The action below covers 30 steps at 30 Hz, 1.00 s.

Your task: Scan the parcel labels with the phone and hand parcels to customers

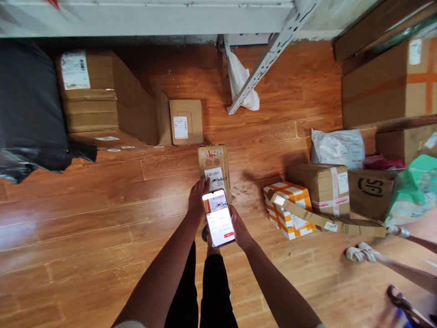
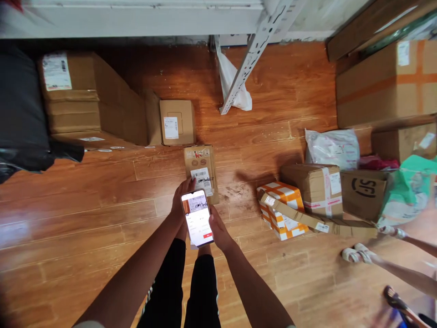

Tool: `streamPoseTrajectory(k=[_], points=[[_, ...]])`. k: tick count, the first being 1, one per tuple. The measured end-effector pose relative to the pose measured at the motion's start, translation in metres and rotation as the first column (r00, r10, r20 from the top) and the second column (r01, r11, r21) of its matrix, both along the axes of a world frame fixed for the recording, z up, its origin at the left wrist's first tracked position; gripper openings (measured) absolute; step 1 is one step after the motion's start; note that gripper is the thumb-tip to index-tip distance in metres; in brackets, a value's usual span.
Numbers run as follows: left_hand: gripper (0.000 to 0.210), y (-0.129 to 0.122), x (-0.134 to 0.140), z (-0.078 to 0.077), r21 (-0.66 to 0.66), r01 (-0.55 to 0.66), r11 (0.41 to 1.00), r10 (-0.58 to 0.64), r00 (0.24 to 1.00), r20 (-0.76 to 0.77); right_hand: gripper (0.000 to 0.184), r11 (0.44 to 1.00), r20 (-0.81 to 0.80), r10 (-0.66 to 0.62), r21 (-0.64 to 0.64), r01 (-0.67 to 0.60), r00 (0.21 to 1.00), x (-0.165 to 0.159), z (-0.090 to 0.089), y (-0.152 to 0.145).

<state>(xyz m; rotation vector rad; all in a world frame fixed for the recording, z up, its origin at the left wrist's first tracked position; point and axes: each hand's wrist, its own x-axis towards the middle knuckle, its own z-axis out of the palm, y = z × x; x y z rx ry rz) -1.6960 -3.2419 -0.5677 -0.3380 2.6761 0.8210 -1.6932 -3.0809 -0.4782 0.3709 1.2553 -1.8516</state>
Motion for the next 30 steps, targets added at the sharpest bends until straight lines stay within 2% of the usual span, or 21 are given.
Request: streamPoseTrajectory(k=[3, 7, 17, 30], points=[[0.055, 0.0, -0.014, -0.017, -0.063, 0.081, 0.995, -0.081, 0.997, -0.004, 0.06, 1.0, 0.026, -0.022, -0.009, 0.022, 0.999, 0.006, -0.003, 0.003], [0.054, -0.003, -0.018, -0.025, -0.125, 0.161, 0.979, -0.162, 0.987, 0.002, 0.06, 0.998, 0.056, -0.054, -0.036, 0.056, 0.997, 0.012, -0.008, 0.005], [0.048, -0.01, -0.014, -0.032, -0.208, 0.36, 0.909, -0.365, 0.931, 0.015, 0.056, 0.996, 0.061, -0.054, -0.066, 0.058, 0.997, 0.011, -0.012, 0.006], [0.05, -0.009, -0.02, -0.032, -0.237, 0.425, 0.874, -0.427, 0.903, 0.042, 0.054, 0.997, 0.038, -0.061, -0.046, 0.062, 0.997, 0.004, -0.013, 0.007]])
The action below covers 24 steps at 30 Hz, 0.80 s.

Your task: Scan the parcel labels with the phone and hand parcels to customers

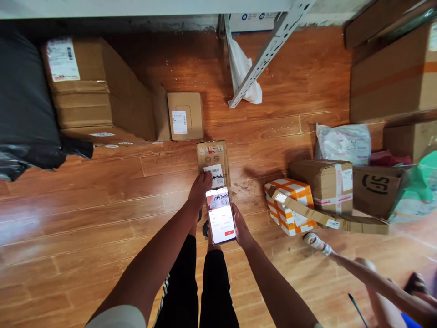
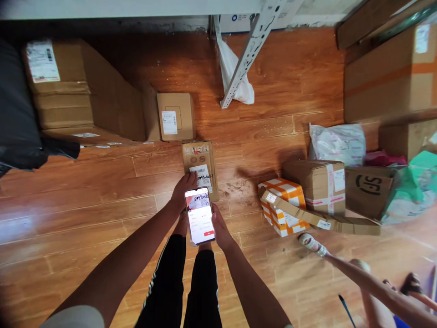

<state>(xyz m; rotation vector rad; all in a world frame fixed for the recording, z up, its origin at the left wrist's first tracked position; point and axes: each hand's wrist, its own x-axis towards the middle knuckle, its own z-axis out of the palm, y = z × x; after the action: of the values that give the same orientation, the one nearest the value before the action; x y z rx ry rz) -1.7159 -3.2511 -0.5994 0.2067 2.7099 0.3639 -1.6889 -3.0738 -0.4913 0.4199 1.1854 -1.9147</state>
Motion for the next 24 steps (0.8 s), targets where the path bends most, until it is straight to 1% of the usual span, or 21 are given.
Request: streamPoseTrajectory(k=[4, 8, 13, 19, 24], points=[[0.048, 0.001, -0.001, -0.001, -0.006, -0.001, 1.0, 0.001, 1.0, 0.018, 0.054, 1.0, 0.01, 0.007, -0.012, -0.007, 1.0, 0.001, 0.001, -0.001], [0.052, 0.002, 0.0, -0.005, -0.008, -0.023, 1.0, 0.023, 0.999, 0.027, 0.055, 1.0, 0.01, 0.009, -0.026, -0.009, 1.0, 0.002, 0.001, -0.001], [0.052, 0.002, 0.006, -0.011, 0.026, -0.03, 0.999, 0.029, 0.999, 0.034, 0.059, 1.0, 0.007, 0.012, 0.012, -0.012, 1.0, 0.002, -0.002, 0.001], [0.052, 0.001, 0.008, -0.007, 0.074, -0.031, 0.997, 0.028, 0.999, 0.046, 0.059, 1.0, 0.009, -0.001, 0.031, 0.001, 1.0, 0.0, -0.002, 0.0], [0.051, 0.002, 0.006, -0.003, 0.116, -0.073, 0.991, 0.066, 0.996, 0.058, 0.06, 1.0, 0.029, 0.004, 0.021, -0.004, 1.0, -0.001, 0.0, -0.002]])
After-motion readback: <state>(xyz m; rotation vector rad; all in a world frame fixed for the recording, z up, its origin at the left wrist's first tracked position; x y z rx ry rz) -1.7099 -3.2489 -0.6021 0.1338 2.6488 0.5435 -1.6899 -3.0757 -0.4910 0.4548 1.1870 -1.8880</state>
